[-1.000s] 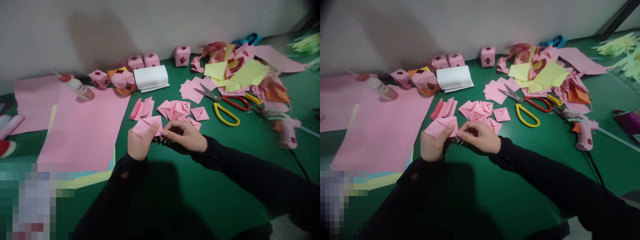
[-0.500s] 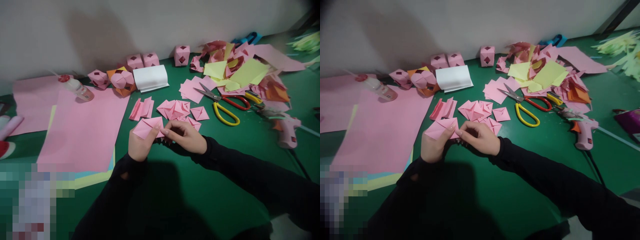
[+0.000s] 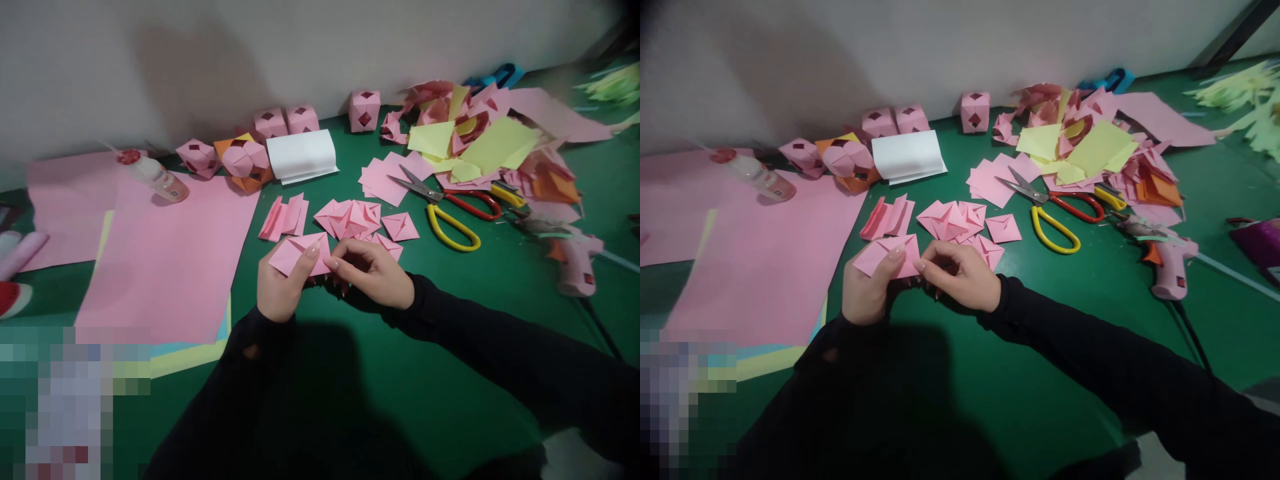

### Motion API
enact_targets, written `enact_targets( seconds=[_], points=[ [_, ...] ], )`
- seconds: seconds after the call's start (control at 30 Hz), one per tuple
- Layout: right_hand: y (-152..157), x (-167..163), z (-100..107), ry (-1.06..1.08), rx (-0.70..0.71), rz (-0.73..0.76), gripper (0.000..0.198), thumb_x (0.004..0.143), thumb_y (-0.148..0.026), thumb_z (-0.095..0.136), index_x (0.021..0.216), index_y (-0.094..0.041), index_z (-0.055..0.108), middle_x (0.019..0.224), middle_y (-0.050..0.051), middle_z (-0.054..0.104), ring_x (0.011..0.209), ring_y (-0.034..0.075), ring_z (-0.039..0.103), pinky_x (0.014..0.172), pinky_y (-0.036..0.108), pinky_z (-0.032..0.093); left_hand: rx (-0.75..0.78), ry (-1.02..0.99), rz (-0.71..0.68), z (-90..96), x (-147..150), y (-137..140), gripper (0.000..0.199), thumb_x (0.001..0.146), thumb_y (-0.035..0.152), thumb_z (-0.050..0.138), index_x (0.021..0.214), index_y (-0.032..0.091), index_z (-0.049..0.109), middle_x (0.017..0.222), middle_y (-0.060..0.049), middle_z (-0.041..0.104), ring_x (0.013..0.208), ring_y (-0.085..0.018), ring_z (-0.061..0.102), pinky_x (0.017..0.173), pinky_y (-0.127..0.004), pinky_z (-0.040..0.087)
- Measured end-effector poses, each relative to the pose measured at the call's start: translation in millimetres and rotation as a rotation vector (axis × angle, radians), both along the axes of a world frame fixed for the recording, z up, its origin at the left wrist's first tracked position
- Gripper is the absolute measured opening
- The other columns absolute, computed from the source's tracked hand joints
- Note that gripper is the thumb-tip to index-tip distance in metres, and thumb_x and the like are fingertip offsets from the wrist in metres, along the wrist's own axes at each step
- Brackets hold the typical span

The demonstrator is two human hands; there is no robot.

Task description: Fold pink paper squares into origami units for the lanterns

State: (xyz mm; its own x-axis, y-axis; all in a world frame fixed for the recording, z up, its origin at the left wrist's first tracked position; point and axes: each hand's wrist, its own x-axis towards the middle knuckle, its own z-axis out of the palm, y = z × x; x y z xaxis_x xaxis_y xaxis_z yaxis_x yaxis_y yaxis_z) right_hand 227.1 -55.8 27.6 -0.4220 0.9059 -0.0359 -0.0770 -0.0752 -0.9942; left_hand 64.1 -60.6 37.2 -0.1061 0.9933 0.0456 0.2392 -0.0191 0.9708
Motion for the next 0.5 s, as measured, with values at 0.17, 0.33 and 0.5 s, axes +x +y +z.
enact_targets(
  seconds=[0.17, 0.33, 0.5],
  points=[
    [-1.1, -1.1, 0.5, 0.007, -0.029, 0.000, 0.028, 0.082, -0.038, 0.071, 0.074, -0.016, 0.056, 0.062, -0.002, 0.060, 0.051, 0.009, 0.058, 0.048, 0.020, 0.049, -0.003, 0.031, -0.048, 0.8, -1.3, 0.4, 0.017, 0.077, 0.031, 0.065, 0.078, 0.014, 0.067, 0.069, -0.002, 0.067, 0.063, -0.015, 0.061, 0.058, -0.025, 0.049],
    [-0.4, -0.6, 1.8, 0.031, -0.021, 0.002, 0.031, 0.084, -0.042, 0.068, 0.072, -0.016, 0.054, 0.059, -0.003, 0.059, 0.050, 0.009, 0.058, 0.049, 0.021, 0.049, 0.030, 0.021, -0.127, 2.0, -3.0, -0.5, 0.014, 0.080, 0.028, 0.062, 0.076, 0.015, 0.065, 0.074, -0.003, 0.066, 0.071, -0.016, 0.063, 0.067, -0.026, 0.051],
    [-0.3, -0.1, 1.1, 0.041, 0.004, -0.006, 0.030, 0.084, -0.040, 0.069, 0.075, -0.016, 0.053, 0.057, -0.004, 0.057, 0.047, 0.008, 0.057, 0.047, 0.020, 0.048, 0.057, -0.019, -0.149, -1.6, -3.5, 0.5, 0.017, 0.083, 0.031, 0.062, 0.075, 0.016, 0.064, 0.071, -0.001, 0.063, 0.068, -0.015, 0.060, 0.065, -0.026, 0.049]
  ],
)
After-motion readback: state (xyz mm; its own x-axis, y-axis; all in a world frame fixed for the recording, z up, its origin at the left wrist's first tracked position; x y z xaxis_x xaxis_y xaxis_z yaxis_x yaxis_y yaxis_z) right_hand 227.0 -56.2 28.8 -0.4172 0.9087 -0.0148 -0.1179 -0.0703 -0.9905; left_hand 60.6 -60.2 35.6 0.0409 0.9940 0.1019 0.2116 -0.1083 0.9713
